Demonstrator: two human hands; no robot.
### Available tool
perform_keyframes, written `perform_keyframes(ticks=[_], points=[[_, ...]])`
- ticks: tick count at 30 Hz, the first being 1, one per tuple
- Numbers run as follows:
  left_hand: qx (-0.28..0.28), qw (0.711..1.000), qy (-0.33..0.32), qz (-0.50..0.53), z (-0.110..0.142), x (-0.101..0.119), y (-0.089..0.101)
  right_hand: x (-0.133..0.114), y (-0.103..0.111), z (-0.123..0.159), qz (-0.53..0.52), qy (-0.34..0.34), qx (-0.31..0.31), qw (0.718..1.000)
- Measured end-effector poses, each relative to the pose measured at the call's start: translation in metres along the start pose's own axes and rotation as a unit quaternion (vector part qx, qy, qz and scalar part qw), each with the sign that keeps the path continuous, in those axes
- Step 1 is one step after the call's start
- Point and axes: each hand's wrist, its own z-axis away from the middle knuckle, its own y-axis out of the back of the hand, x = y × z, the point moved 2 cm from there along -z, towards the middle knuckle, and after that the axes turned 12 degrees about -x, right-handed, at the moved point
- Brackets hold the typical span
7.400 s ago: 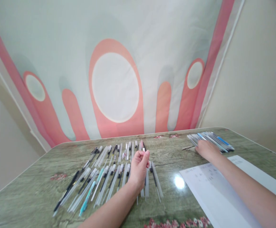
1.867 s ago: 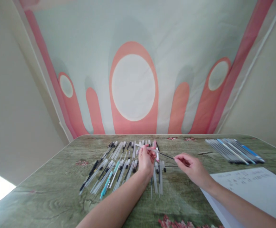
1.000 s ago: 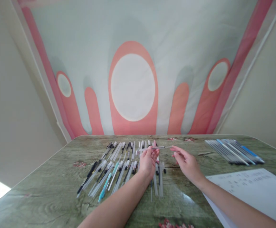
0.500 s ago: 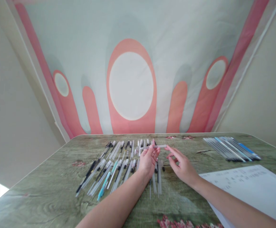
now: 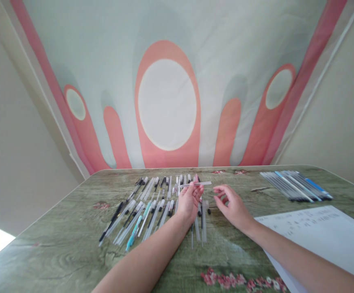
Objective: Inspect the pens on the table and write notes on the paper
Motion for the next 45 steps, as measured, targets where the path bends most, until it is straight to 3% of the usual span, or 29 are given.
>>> perform_keyframes(ticks=[9, 27, 36, 41, 45], points=[[0.004, 1.000, -0.005, -0.001, -0.001, -0.002, 0.003, -0.004, -0.006, 0.001, 0.137, 0.037, -0.103, 0.984], [0.010, 1.000, 0.002, -0.007, 0.000, -0.002, 0.004, -0.014, -0.006, 0.005, 0.217, 0.074, -0.166, 0.959], [-0.004, 1.000, 0.001, -0.010, -0.001, -0.002, 0.005, -0.014, -0.004, 0.005, 0.241, 0.081, -0.118, 0.960], [-0.007, 1.000, -0.001, -0.013, -0.001, -0.003, 0.006, -0.005, 0.000, 0.001, 0.095, 0.046, -0.033, 0.994], [-0.008, 1.000, 0.001, -0.024, -0.001, -0.003, 0.005, 0.002, 0.004, -0.003, -0.011, 0.037, 0.042, 0.998]])
